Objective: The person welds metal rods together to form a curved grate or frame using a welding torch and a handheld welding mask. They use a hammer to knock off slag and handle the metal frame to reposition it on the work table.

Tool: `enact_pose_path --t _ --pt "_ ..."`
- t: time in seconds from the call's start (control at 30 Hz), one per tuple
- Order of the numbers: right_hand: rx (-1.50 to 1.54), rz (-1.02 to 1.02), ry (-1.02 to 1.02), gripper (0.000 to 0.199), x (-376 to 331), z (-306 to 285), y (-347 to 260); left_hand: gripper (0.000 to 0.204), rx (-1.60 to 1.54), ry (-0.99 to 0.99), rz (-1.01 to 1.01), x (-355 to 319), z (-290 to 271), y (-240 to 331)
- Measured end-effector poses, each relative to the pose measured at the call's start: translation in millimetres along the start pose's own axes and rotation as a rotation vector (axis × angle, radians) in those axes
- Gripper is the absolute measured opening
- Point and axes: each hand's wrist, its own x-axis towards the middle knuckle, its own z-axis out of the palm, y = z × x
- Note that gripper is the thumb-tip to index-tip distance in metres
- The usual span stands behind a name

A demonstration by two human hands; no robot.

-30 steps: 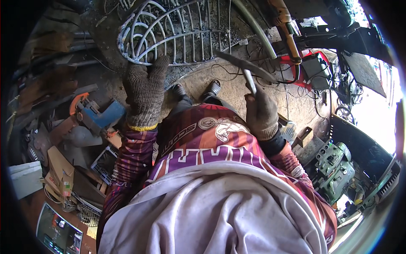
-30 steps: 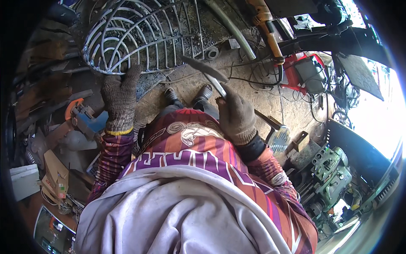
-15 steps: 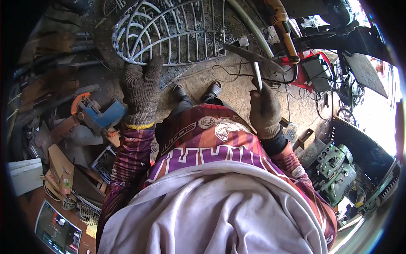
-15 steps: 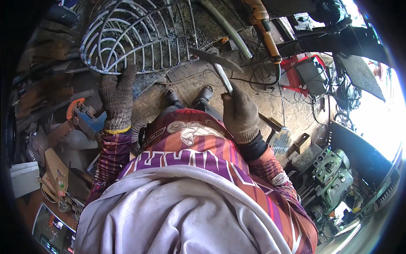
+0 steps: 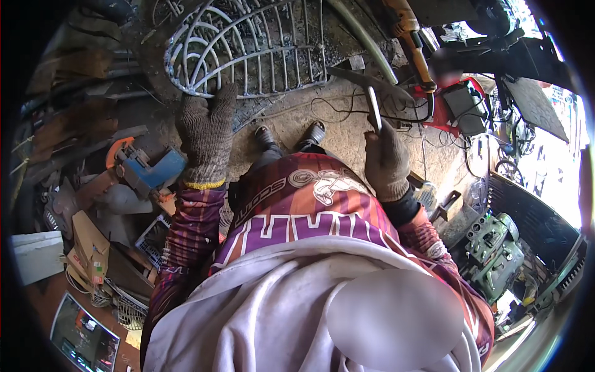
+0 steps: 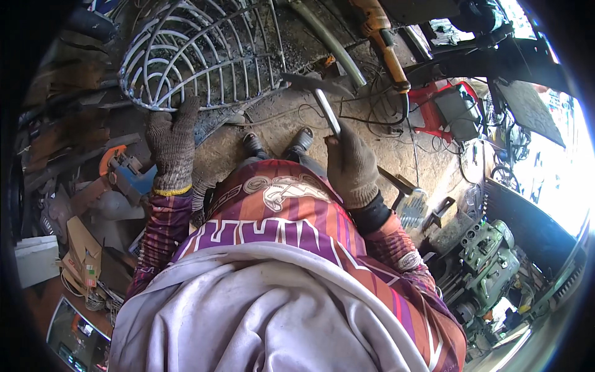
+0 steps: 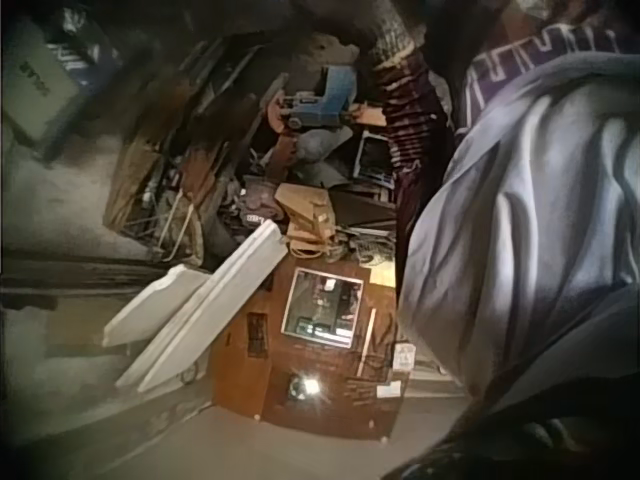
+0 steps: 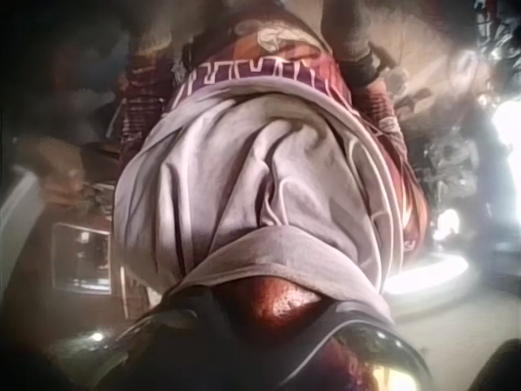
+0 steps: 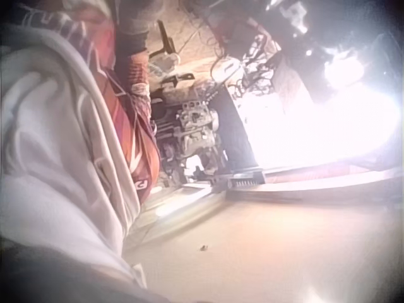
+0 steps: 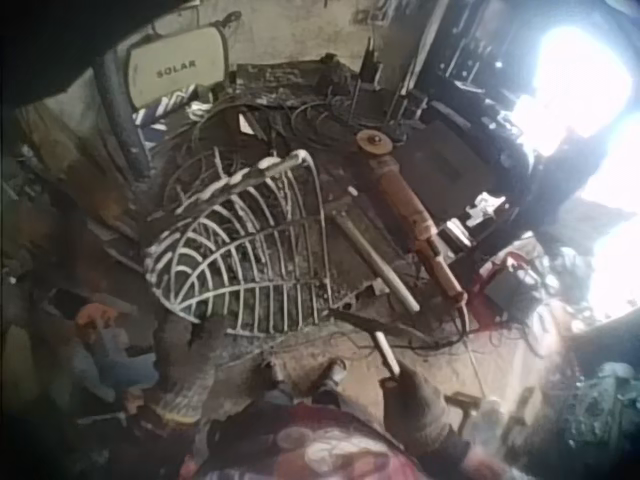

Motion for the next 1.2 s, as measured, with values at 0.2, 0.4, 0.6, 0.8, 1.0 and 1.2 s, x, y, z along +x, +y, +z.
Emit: enact_pose_path --t 0.2,0.4,0.6,0.8,1.0,1.2 --pt "-0.117 -0.090 -0.064 0.031 7.4 -2.9 -21.4 0.034 -0.005 0.021 0.008 2.7 2.3 0.1" --pt "-0.044 -0.196 -0.182 0.037 8.0 3.2 -17.0 0.032 0.042 0.008 -0.050 1.2 0.7 4.7" --pt "-0.038 -0.262 -0.168 0.037 16.8 5.8 -21.8 0.030 -0.072 0.024 -0.026 1.1 1.9 -4.3" --pt "-0.089 -0.253 -0.137 0.035 22.0 7.2 -22.0 0.028 0.022 -0.086 0.020 3.5 -5.8 -4.6" --pt "-0.114 -0.279 -0.159 0.034 24.2 7.5 -15.9 0.026 -0.018 -0.077 -0.001 1.6 -5.3 1.0" --pt "-0.155 -0.267 -0.232 0.035 26.0 8.7 -15.2 0.029 -0.220 -0.012 -0.050 0.2 -1.1 5.6"
